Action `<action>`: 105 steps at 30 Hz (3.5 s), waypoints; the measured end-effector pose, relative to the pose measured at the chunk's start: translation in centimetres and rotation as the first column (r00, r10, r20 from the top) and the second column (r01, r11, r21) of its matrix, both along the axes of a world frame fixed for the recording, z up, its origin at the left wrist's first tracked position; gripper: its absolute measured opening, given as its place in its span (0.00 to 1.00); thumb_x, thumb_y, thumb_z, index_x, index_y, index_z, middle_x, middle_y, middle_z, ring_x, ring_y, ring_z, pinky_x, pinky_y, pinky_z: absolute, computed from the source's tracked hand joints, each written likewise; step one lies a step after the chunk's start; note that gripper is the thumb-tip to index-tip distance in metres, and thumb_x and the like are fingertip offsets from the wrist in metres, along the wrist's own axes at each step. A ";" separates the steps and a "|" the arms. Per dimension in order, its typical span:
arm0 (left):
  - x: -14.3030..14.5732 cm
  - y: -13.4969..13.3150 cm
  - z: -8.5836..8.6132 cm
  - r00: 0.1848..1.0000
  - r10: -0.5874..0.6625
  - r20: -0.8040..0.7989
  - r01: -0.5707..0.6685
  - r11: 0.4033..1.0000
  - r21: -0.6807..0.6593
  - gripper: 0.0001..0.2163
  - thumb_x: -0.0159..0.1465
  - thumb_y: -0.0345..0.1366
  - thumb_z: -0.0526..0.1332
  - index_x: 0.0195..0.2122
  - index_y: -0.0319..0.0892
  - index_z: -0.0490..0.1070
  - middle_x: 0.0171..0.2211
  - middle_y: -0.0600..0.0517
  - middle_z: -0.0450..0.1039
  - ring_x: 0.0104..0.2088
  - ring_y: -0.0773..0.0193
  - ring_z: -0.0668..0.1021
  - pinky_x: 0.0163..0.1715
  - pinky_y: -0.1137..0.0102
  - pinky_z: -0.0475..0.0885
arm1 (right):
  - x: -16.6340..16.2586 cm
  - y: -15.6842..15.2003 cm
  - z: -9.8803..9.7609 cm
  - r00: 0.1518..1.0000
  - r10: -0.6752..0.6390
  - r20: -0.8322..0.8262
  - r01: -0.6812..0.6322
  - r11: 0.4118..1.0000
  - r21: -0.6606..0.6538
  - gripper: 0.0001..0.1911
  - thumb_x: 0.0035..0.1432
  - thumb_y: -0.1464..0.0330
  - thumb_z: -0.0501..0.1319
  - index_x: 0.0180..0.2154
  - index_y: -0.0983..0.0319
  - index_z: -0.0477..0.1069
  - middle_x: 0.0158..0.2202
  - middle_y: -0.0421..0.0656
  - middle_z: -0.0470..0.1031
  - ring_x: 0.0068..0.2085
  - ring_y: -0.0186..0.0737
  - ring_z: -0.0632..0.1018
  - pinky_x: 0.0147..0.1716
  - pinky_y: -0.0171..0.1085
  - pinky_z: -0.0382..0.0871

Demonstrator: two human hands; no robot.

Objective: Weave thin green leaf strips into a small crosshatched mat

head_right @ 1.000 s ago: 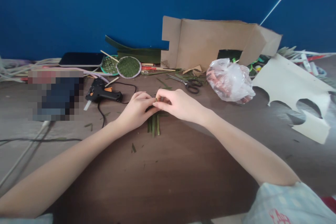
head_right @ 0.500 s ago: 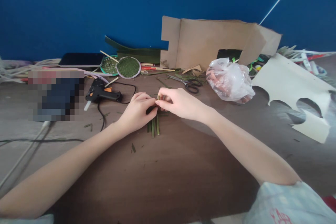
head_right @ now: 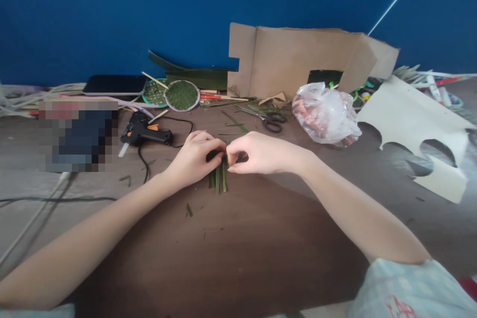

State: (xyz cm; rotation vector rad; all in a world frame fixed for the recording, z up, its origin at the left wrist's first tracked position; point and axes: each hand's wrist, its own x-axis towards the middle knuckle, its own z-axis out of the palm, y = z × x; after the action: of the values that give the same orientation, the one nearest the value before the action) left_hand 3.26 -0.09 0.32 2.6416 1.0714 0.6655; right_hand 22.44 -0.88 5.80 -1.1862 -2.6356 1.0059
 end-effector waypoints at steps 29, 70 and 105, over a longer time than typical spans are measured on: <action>-0.6 0.2 0.1 0.997 -0.035 0.065 0.042 0.994 -0.105 0.14 0.52 0.22 0.51 0.37 0.43 0.63 0.33 0.58 0.77 0.39 0.64 0.72 0.50 0.64 0.58 | -0.1 -0.3 -0.8 0.990 0.115 0.084 -0.124 0.986 0.113 0.11 0.55 0.65 0.57 0.27 0.58 0.77 0.43 0.44 0.71 0.44 0.43 0.69 0.46 0.43 0.58; -0.5 -0.2 0.5 0.990 -0.120 -0.067 0.125 0.990 0.068 0.06 0.61 0.38 0.57 0.33 0.43 0.71 0.31 0.53 0.71 0.43 0.64 0.71 0.58 0.56 0.53 | -0.5 0.1 -0.6 0.985 -0.156 -0.070 0.167 0.964 0.205 0.04 0.53 0.68 0.58 0.28 0.61 0.66 0.30 0.41 0.69 0.36 0.37 0.68 0.34 0.34 0.58; -0.2 -0.1 -0.1 0.998 -0.032 -0.059 0.035 0.998 0.052 0.07 0.62 0.38 0.57 0.31 0.42 0.70 0.29 0.54 0.65 0.37 0.65 0.70 0.57 0.57 0.53 | -0.3 0.0 -1.1 0.953 -0.168 0.253 0.174 0.985 -0.002 0.04 0.48 0.68 0.57 0.28 0.60 0.69 0.25 0.38 0.69 0.25 0.32 0.67 0.23 0.32 0.53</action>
State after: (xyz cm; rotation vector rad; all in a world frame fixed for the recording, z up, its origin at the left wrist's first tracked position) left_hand 3.03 -0.16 0.23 2.7338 1.0359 0.6225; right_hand 22.12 -0.87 4.66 -1.6153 -2.6472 0.9127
